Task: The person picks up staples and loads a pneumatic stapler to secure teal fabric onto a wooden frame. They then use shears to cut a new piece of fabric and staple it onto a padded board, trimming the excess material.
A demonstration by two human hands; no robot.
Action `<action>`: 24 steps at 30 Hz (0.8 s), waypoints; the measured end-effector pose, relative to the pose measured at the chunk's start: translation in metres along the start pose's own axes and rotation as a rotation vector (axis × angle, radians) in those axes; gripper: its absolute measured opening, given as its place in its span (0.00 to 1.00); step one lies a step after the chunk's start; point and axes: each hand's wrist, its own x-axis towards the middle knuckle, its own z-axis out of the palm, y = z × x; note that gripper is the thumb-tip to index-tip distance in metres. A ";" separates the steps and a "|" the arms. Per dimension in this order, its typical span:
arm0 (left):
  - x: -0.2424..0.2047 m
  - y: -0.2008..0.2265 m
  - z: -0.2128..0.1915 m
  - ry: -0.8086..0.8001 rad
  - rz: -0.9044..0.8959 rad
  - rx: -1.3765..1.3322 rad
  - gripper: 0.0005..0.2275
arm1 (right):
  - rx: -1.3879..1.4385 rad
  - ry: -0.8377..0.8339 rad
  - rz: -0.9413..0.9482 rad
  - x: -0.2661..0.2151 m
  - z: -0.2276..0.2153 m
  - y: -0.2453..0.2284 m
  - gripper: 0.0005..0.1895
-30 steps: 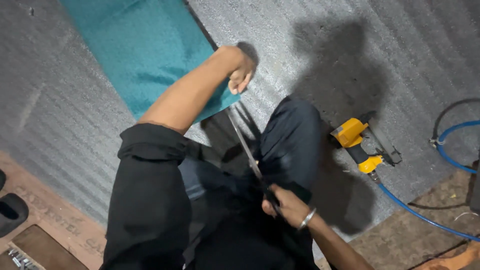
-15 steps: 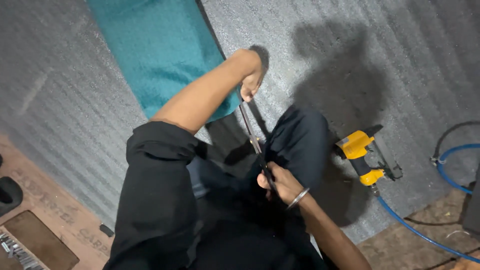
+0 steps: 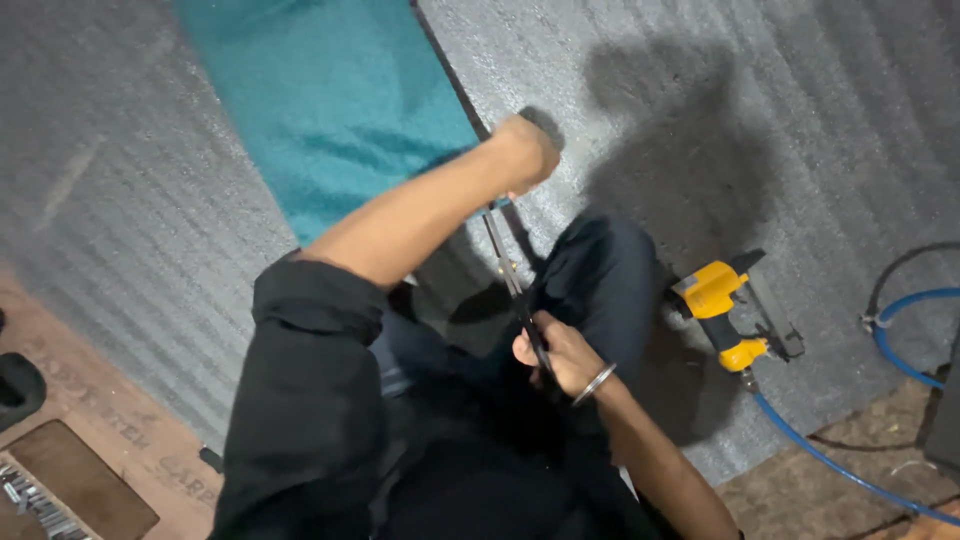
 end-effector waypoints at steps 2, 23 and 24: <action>0.009 0.007 0.009 0.131 -0.086 0.004 0.08 | -0.015 0.008 0.014 0.003 -0.002 -0.007 0.28; -0.014 0.028 0.006 0.718 -0.199 -0.038 0.07 | 0.116 0.099 0.008 0.072 -0.021 -0.046 0.21; -0.014 0.025 0.004 0.738 -0.185 -0.052 0.07 | 0.076 0.106 0.027 0.077 -0.022 -0.046 0.21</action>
